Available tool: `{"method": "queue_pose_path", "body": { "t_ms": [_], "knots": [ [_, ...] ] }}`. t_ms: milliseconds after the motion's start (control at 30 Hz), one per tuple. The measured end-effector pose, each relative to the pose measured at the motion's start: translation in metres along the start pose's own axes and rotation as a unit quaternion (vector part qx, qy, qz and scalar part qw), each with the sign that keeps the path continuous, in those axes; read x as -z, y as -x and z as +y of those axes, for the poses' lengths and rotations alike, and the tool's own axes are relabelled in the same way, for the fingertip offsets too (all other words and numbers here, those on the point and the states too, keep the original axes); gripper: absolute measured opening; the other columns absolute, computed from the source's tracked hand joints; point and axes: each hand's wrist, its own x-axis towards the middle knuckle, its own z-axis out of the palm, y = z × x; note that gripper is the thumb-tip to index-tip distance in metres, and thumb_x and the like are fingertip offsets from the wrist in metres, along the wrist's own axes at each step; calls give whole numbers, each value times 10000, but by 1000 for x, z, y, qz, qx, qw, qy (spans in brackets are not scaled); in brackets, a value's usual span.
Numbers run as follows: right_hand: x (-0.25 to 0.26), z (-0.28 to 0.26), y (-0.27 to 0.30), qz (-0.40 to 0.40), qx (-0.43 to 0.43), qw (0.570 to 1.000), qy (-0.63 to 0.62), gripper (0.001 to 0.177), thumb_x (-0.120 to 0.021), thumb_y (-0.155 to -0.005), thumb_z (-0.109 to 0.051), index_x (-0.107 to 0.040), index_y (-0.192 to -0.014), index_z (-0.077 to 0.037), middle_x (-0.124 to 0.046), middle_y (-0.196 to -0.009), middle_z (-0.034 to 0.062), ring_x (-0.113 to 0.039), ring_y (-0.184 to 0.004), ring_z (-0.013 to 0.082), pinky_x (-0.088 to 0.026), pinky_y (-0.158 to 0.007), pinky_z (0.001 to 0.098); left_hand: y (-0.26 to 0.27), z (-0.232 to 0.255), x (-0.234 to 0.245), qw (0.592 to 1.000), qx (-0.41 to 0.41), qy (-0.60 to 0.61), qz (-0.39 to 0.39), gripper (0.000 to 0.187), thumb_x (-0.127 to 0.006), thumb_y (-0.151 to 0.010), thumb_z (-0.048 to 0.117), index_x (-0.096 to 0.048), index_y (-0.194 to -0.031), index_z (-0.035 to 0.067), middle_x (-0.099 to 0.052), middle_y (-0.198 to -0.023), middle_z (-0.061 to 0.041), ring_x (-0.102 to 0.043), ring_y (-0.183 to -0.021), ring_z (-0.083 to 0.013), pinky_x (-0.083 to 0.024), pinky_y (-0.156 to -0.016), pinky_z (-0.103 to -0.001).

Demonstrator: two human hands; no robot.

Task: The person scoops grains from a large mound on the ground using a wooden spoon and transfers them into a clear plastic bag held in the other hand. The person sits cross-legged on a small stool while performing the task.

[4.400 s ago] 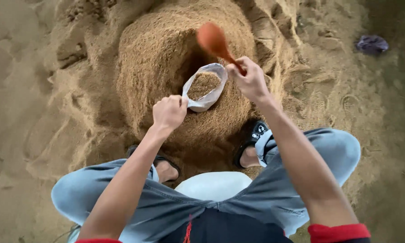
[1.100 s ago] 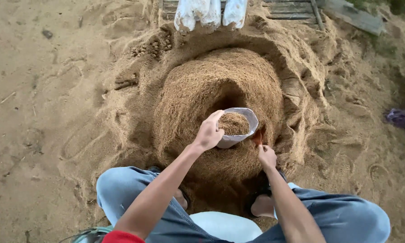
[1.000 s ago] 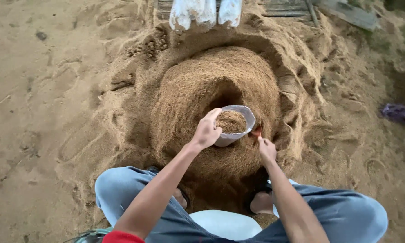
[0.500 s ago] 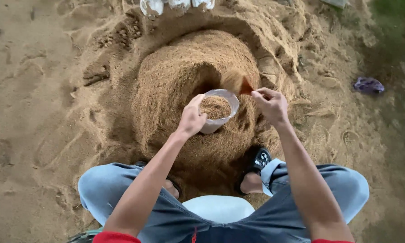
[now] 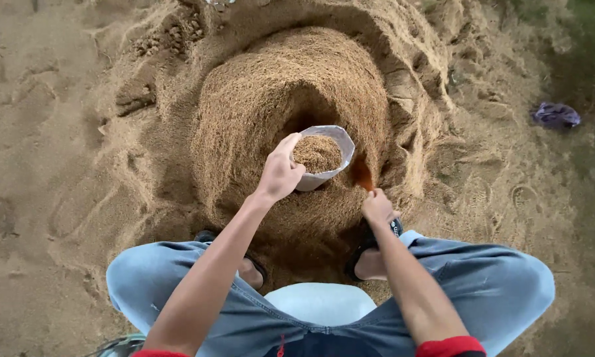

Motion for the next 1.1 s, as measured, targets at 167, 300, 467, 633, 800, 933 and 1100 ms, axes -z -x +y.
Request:
{"method": "queue_pose_path", "body": {
  "t_ms": [167,300,467,633,800,933,1100],
  "knots": [
    [-15,-15,-2,-75,8,996,-51,412,-454,-992,-610,-693,-1240,-383,-734,-1233,-41,-660,-1213,296,-433,-988,494,8,26,7,999,26,34,-11,724,-537,-797,-49,-418,-1510,-87,-461,-1508,-299,-631,-1202,-355,-500,-1047,-490],
    [64,-73,44,-53,-11,976,-209,414,-625,-902,-641,-791,-1099,-318,-767,-1123,84,-670,-1167,366,-466,-958,468,1,7,2,1000,13,12,-3,716,-555,-811,-7,-442,-1516,-52,-465,-1537,-228,-659,-1016,-211,-508,-1014,-475],
    [140,-117,61,6,74,962,-263,363,-678,-887,-631,-809,-991,-309,-757,-945,94,-690,-997,330,-481,-897,399,-2,-1,1,1000,1,-9,5,709,-588,-780,37,-493,-1479,-39,-507,-1511,-207,-656,-1119,-304,-489,-1032,-497],
    [200,-137,80,3,212,922,-325,356,-634,-1056,-477,-778,-977,-161,-596,-636,26,-483,-611,182,-406,-640,309,-6,-9,-3,1000,3,-12,9,718,-597,-769,49,-511,-1478,-17,-504,-1532,-182,-584,-1309,-337,-410,-1146,-521],
    [190,-127,54,223,435,863,-132,374,-680,-1010,-580,-774,-926,-228,-646,-625,28,-613,-688,207,-309,-890,356,3,19,10,1000,1,-3,-1,688,-588,-798,-12,-478,-1473,-89,-419,-1567,-289,-408,-1450,-448,-325,-1212,-554],
    [149,-114,30,336,433,819,-169,307,-606,-1078,-509,-764,-1039,-249,-727,-805,-40,-620,-800,139,-333,-898,359,-4,-2,5,1000,-8,-14,-1,699,-609,-790,12,-484,-1472,-73,-442,-1555,-272,-486,-1397,-427,-385,-1178,-522],
    [120,-81,46,82,175,960,-205,393,-385,-1141,-323,-654,-1268,-65,-699,-1058,209,-684,-1033,370,-439,-976,473,4,8,6,1000,9,-17,-8,701,-578,-815,-23,-475,-1509,-18,-439,-1584,-201,-697,-1123,-294,-488,-1075,-487]
  ]
}}
